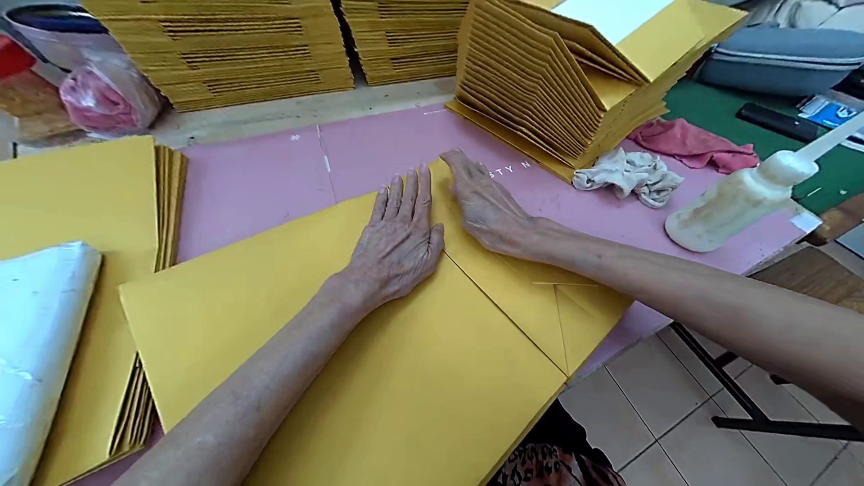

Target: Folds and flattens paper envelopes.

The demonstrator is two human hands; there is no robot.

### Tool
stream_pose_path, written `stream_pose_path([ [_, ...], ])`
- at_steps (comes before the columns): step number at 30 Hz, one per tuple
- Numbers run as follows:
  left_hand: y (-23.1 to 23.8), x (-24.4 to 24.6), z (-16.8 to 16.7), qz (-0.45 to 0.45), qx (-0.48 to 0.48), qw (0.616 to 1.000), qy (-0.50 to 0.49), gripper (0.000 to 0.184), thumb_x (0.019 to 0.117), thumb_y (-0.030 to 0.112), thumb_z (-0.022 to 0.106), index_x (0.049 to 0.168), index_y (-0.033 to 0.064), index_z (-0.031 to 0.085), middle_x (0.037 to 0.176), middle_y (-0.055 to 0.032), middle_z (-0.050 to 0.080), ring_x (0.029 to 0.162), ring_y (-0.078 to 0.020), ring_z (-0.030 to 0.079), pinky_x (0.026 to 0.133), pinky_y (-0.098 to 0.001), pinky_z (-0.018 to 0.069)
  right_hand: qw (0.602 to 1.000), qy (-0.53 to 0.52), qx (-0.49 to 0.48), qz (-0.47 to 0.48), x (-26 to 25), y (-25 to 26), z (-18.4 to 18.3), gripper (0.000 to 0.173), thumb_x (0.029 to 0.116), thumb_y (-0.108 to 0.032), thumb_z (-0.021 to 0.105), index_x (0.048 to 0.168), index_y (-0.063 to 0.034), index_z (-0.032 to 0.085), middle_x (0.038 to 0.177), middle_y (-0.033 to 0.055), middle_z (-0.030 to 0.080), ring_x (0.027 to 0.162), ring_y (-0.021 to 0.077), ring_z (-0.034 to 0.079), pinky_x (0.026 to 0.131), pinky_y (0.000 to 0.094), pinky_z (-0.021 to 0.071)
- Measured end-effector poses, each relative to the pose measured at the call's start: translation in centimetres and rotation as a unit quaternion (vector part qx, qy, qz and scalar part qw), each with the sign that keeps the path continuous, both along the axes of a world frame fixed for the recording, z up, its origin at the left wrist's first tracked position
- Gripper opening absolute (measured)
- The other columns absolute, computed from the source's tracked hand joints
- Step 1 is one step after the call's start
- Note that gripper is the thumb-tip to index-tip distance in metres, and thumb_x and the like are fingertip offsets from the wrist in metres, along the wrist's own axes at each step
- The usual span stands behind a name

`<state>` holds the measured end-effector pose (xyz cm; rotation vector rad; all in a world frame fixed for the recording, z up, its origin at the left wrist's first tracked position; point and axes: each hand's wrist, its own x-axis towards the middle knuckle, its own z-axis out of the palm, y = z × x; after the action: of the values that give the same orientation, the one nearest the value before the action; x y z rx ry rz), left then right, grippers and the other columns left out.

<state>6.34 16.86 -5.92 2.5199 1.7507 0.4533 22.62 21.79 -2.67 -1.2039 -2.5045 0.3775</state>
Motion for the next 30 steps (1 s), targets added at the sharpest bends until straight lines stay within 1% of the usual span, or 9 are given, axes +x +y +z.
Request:
stream_pose_path([
  [3,-0.2,0.2,0.0,0.012,-0.002,1.0,0.0,0.068,0.1066,0.03,0.026,0.157,-0.0137,0.01,0.164,-0.0331,0.014,0.155,-0.0441,0.014,0.125,-0.0511,0.0059,0.999,0.004,0.031,0.02,-2.8,3.6,-0.1,0.051,0.1052,0.002,0.041,0.155,0.0087,0.03,0.158,0.0334,0.035,0.148,0.047,0.033,0.123,0.055,0.0231],
  [5,-0.3,0.2,0.0,0.012,0.004,1.0,0.004,0.069,0.1062,0.031,0.026,0.156,-0.0157,0.013,0.163,-0.0353,0.015,0.154,-0.0446,0.015,0.125,-0.0513,0.0067,0.997,-0.013,0.071,0.03,-3.9,4.9,-0.3,0.051,0.1064,-0.002,0.04,0.156,0.0077,0.03,0.156,0.0344,0.036,0.147,0.0479,0.035,0.122,0.0558,0.0248],
  [7,-0.5,0.4,0.1,0.016,0.001,1.0,0.005,0.07,0.1061,0.031,0.025,0.155,-0.0169,0.013,0.162,-0.0362,0.016,0.154,-0.0445,0.015,0.125,-0.0509,0.0061,0.991,-0.024,0.125,0.05,-4.2,5.0,-0.9,0.049,0.1078,-0.006,0.039,0.155,0.0061,0.036,0.153,0.0333,0.042,0.144,0.0476,0.042,0.12,0.0553,0.0288],
  [13,-0.9,0.5,-0.3,0.029,0.023,0.999,-0.009,0.074,0.1057,0.037,0.022,0.154,-0.018,0.01,0.162,-0.0383,0.012,0.155,-0.0438,0.011,0.126,-0.0509,0.0037,0.979,-0.027,0.191,0.061,-4.3,5.0,-1.7,0.047,0.108,-0.012,0.041,0.153,0.0019,0.044,0.149,0.037,0.045,0.138,0.0515,0.046,0.116,0.0567,0.0344],
  [18,-4.8,1.2,-0.2,0.023,0.014,1.0,-0.008,0.081,0.1068,0.047,0.02,0.155,-0.0178,0.011,0.162,-0.0368,0.017,0.155,-0.0436,0.015,0.126,-0.054,0.0091,0.974,-0.094,0.201,0.042,-5.0,4.4,-1.1,0.051,0.1069,-0.006,0.04,0.158,-0.0039,0.038,0.154,0.0361,0.039,0.144,0.0518,0.039,0.12,0.0568,0.0273],
  [22,-13.8,2.9,1.3,-0.015,-0.031,0.999,0.008,0.095,0.1012,0.067,0.02,0.155,-0.0116,0.028,0.159,-0.0311,0.033,0.149,-0.0435,0.033,0.121,-0.0571,0.0269,0.986,-0.064,0.149,0.03,-5.0,4.4,-1.0,0.054,0.1054,0.002,0.039,0.159,-0.0018,0.034,0.155,0.0374,0.035,0.144,0.0525,0.038,0.119,0.056,0.0305],
  [25,-18.2,3.8,3.3,-0.035,-0.123,0.991,0.048,0.109,0.0944,0.076,0.028,0.152,-0.0168,0.026,0.154,-0.044,0.026,0.143,-0.0593,0.031,0.116,-0.0688,0.0225,0.997,0.019,0.062,0.042,-2.9,3.1,-0.1,0.055,0.1043,0.005,0.039,0.159,0.0019,0.029,0.16,0.0322,0.032,0.147,0.046,0.036,0.12,0.0502,0.0308],
  [28,-19.0,4.5,1.3,-0.002,-0.057,0.996,0.064,0.117,0.0892,0.082,0.03,0.148,-0.0196,0.032,0.151,-0.0456,0.031,0.139,-0.0601,0.037,0.113,-0.0714,0.0229,0.996,0.046,0.008,0.08,-0.2,-1.4,0.2,0.052,0.1075,-0.005,0.043,0.157,0.0047,0.03,0.158,0.0282,0.038,0.148,0.0406,0.038,0.123,0.0478,0.028],
  [30,-19.0,4.9,0.9,0.01,-0.047,0.996,0.07,0.121,0.0867,0.084,0.031,0.148,-0.0207,0.031,0.151,-0.0465,0.029,0.14,-0.0606,0.036,0.113,-0.0721,0.022,0.995,0.056,-0.026,0.078,0.9,-4.2,0.3,0.052,0.1093,-0.014,0.045,0.156,0.0049,0.031,0.156,0.0277,0.04,0.146,0.0407,0.04,0.12,0.0486,0.031],
])
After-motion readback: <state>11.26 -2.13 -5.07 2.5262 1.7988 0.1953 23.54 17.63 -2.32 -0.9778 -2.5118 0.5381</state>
